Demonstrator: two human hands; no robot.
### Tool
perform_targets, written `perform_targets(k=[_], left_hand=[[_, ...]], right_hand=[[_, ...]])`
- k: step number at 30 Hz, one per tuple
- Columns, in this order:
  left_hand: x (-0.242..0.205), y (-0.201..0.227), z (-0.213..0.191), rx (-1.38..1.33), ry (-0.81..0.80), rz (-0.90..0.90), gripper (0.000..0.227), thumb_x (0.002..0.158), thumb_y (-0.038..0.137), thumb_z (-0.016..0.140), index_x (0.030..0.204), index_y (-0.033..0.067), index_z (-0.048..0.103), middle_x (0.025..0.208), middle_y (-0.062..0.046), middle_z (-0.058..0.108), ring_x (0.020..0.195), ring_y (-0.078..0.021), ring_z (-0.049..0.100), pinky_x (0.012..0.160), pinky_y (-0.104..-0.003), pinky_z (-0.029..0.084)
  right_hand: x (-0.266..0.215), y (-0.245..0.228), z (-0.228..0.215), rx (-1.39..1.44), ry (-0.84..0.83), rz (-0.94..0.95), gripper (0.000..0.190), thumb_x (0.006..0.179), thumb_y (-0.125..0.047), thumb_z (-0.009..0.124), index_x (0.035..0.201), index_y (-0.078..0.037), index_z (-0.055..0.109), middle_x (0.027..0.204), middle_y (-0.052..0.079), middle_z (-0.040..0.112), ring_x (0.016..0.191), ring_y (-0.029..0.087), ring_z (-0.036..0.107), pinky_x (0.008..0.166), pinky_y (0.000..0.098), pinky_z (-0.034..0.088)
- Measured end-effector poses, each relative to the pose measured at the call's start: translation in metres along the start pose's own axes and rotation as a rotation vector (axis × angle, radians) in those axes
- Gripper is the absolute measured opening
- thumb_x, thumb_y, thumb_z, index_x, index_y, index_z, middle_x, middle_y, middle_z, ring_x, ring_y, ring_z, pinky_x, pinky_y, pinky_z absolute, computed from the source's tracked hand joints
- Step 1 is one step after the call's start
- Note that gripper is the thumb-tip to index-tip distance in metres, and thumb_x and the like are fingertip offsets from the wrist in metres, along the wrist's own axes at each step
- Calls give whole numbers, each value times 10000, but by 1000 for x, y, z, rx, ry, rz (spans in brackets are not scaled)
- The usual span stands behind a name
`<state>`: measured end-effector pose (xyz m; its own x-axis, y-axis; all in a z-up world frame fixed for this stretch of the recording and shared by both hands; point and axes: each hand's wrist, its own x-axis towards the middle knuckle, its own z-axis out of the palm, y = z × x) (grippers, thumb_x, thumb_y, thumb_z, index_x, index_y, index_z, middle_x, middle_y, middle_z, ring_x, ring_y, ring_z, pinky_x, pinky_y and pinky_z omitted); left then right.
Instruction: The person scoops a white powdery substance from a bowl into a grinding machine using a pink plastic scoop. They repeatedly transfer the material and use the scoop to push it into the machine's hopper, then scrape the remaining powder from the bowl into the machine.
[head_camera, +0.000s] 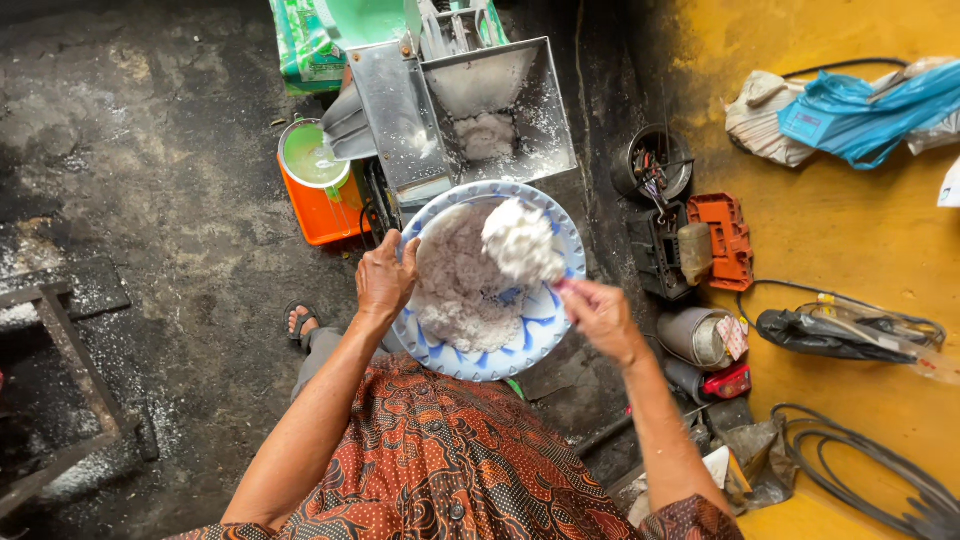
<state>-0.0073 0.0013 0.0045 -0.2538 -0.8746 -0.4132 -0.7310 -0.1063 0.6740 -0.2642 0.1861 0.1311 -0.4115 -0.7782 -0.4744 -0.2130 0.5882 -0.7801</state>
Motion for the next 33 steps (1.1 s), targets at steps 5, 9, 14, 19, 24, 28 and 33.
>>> perform_targets(k=[5, 9, 14, 19, 24, 28, 33], left_hand=[[-3, -2, 2, -1, 11, -2, 362, 1008, 507, 544, 979, 152, 604, 810, -298, 685, 895, -531, 690, 793, -633, 544], [0, -4, 1, 4, -8, -9, 362, 1000, 521, 532, 971, 166, 598, 810, -288, 686, 894, -531, 689, 794, -623, 545], [-4, 3, -1, -5, 19, 21, 360, 1004, 491, 544, 955, 138, 595, 798, -312, 672, 880, -545, 684, 774, -639, 541], [-4, 3, 0, -25, 24, 49, 351, 1010, 458, 562, 924, 119, 593, 788, -317, 669, 857, -548, 689, 737, -646, 532], [0, 2, -1, -7, 10, 64, 366, 1002, 482, 563, 942, 122, 589, 787, -326, 658, 863, -559, 677, 758, -654, 531], [4, -2, 3, -4, 9, 72, 360, 999, 485, 572, 947, 129, 585, 775, -318, 655, 866, -556, 677, 753, -654, 532], [5, 2, 4, -1, 17, 80, 364, 1004, 483, 565, 953, 123, 588, 764, -321, 651, 853, -552, 681, 753, -649, 533]], right_hand=[[79, -42, -26, -329, 67, -102, 243, 1027, -313, 609, 1145, -164, 761, 664, 87, 687, 652, 256, 647, 661, 404, 530], [148, -47, -9, -745, 144, -195, 304, 1054, -305, 481, 1301, -298, 657, 1067, 73, 719, 952, 374, 715, 866, 505, 591], [194, -26, 3, -954, 144, -155, 488, 1019, -195, 379, 1490, -197, 507, 1158, 158, 634, 949, 479, 714, 866, 601, 586], [145, -7, -45, -1073, 290, -307, 436, 993, -110, 466, 1407, -208, 559, 997, 113, 607, 876, 412, 735, 825, 531, 615], [51, -34, -48, -1001, 175, -359, 258, 1003, -410, 568, 1224, -401, 701, 918, 61, 705, 884, 367, 722, 797, 532, 594], [68, 26, -13, -1364, 319, -570, 306, 992, -302, 498, 1208, -478, 625, 740, -85, 565, 672, 142, 682, 602, 324, 580], [92, 76, 42, -875, 170, -14, 562, 1020, -735, 416, 838, -238, 607, 661, 66, 711, 775, 372, 751, 648, 493, 590]])
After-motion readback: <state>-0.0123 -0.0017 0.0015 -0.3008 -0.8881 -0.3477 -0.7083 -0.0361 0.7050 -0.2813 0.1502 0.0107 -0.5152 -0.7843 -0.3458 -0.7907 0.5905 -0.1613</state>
